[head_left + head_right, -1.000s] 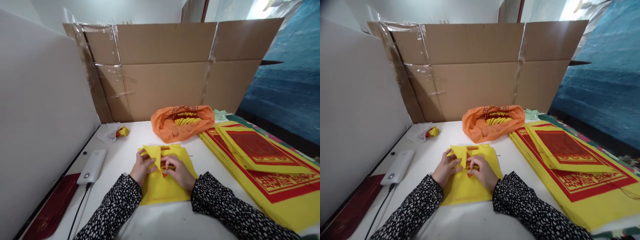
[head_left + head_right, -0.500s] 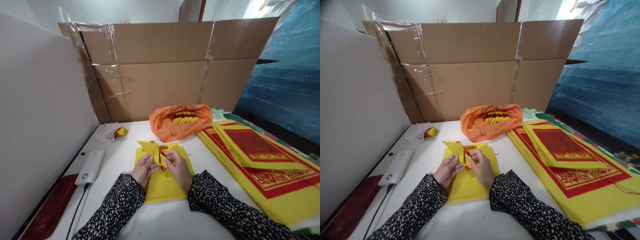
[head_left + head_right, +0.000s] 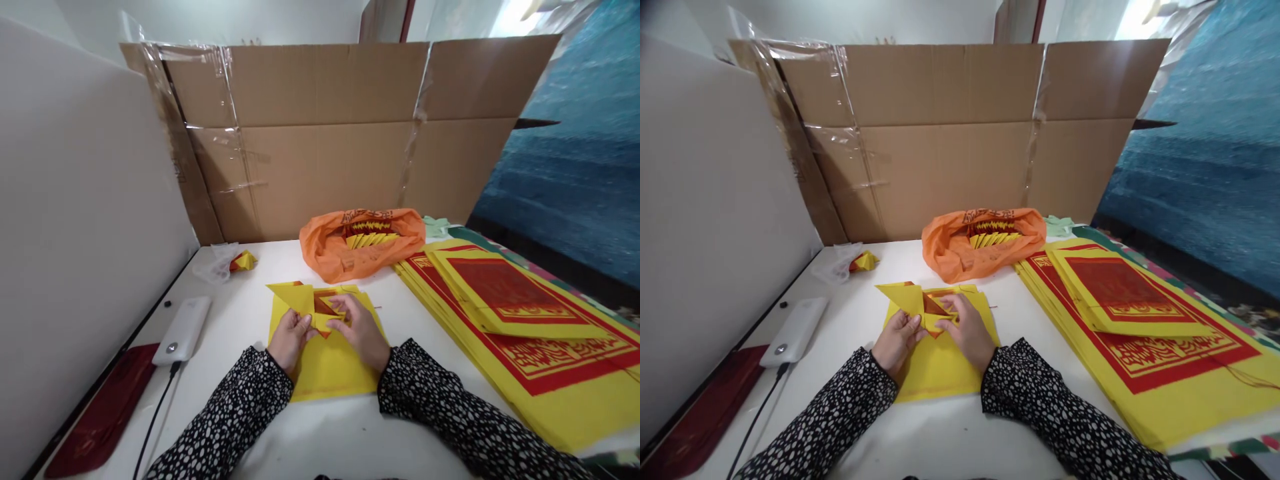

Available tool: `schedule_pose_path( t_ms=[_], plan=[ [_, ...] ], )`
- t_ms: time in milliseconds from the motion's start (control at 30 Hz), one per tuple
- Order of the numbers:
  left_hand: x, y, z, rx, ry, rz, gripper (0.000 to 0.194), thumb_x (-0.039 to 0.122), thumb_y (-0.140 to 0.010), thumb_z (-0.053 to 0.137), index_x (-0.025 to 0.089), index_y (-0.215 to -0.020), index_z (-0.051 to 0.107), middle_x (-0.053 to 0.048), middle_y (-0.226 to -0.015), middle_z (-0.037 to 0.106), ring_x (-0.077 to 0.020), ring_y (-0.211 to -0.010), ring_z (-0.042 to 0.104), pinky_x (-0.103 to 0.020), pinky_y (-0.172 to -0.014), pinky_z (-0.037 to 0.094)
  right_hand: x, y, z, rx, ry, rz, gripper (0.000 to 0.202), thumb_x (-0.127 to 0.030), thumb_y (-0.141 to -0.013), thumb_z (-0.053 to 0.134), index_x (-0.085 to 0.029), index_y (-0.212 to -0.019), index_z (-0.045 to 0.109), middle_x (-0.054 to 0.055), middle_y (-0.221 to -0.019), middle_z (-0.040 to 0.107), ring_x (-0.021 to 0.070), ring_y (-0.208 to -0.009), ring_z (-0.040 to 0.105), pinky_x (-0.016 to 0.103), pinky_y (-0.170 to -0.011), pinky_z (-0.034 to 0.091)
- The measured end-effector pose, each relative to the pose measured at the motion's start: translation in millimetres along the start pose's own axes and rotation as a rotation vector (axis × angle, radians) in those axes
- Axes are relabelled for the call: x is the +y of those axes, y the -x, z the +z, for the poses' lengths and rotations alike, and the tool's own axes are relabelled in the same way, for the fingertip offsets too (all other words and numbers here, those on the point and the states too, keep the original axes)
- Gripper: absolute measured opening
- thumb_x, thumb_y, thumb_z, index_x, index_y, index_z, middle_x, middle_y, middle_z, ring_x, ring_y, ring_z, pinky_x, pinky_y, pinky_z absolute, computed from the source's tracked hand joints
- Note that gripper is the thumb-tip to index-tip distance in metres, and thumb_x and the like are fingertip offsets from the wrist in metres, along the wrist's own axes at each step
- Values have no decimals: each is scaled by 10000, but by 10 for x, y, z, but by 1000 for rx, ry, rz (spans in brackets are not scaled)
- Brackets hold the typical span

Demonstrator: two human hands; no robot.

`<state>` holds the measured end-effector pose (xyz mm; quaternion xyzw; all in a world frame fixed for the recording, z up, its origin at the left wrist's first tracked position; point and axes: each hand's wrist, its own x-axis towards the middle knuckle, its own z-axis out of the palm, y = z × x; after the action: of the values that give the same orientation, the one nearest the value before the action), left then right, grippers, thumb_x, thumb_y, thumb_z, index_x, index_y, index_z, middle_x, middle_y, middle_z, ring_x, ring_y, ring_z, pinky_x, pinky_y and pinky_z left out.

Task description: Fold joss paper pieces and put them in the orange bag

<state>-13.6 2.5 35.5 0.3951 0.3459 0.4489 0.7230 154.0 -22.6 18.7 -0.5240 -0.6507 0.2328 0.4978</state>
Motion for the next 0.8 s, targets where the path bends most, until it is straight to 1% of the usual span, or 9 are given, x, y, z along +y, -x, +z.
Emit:
schedule_pose_path(
  t_ms=[100, 200, 267, 333, 400, 467, 567, 700, 800],
  plan=[
    [-34, 5, -20, -34, -42, 26, 436, 350, -657, 838, 186, -978, 591, -8, -811, 641, -147, -745, 617, -253, -697, 490, 68, -16, 20, -19, -36, 120, 330, -328, -765, 716, -214, -1051, 596, -1, -809, 601, 185, -765, 597, 304, -679, 495],
    [-116, 4, -54, -15, -129, 68, 389, 337, -678, 827, 171, -935, 586, -1, -797, 624, -133, -713, 594, -238, -665, 474, 50, -7, 53, -15, -14, 106, 327, -341, -737, 745, -220, -996, 588, -27, -755, 565, 167, -712, 567, 289, -664, 472],
    [-142, -2, -62, 38, -174, 93, 370, 352, -672, 827, 165, -872, 579, 23, -722, 593, -109, -636, 555, -215, -602, 447, 4, 11, 65, -22, -23, 85, 322, -343, -747, 739, -224, -987, 560, -25, -783, 582, 166, -725, 567, 291, -683, 469],
    [-122, -5, -46, 66, -164, 98, 383, 369, -669, 824, 168, -886, 581, 27, -713, 598, -105, -609, 545, -212, -579, 440, -37, 31, 65, -31, -43, 55, 292, -343, -775, 720, -227, -971, 538, -7, -852, 607, 173, -783, 579, 294, -715, 470],
    [-66, -1, -12, 64, -106, 84, 421, 373, -665, 823, 179, -955, 587, 10, -775, 633, -121, -655, 582, -222, -608, 463, -55, 44, 58, -11, -52, 37, 247, -332, -804, 697, -227, -951, 530, 8, -899, 610, 177, -825, 581, 290, -723, 469],
    [-5, 11, 24, 47, -43, 56, 458, 366, -653, 834, 194, -1000, 590, -5, -833, 654, -141, -723, 617, -235, -655, 487, -52, 45, 50, 22, -50, 43, 215, -317, -820, 684, -227, -940, 530, 10, -892, 597, 175, -812, 575, 282, -692, 463],
    [37, 29, 55, 30, 0, 35, 443, 349, -636, 852, 201, -964, 594, 13, -790, 633, -131, -713, 610, -228, -665, 489, -41, 24, 43, 13, -30, 23, 157, -294, -828, 682, -225, -873, 548, 7, -869, 573, 172, -798, 564, 279, -681, 454],
    [-32, 35, 39, 57, -17, 30, 391, 342, -628, 862, 185, -809, 554, 62, -659, 522, -84, -603, 525, -189, -590, 441, -51, -5, 44, -12, -38, 11, 152, -277, -845, 665, -214, -749, 567, 11, -848, 539, 169, -785, 556, 282, -681, 453],
    [-119, 34, 11, 59, -74, 31, 376, 371, -674, 831, 180, -844, 555, 53, -677, 530, -87, -584, 499, -192, -542, 400, -68, -8, 41, -9, -44, 23, 179, -305, -841, 675, -213, -718, 583, 16, -851, 534, 169, -768, 551, 285, -659, 454]
  ],
)
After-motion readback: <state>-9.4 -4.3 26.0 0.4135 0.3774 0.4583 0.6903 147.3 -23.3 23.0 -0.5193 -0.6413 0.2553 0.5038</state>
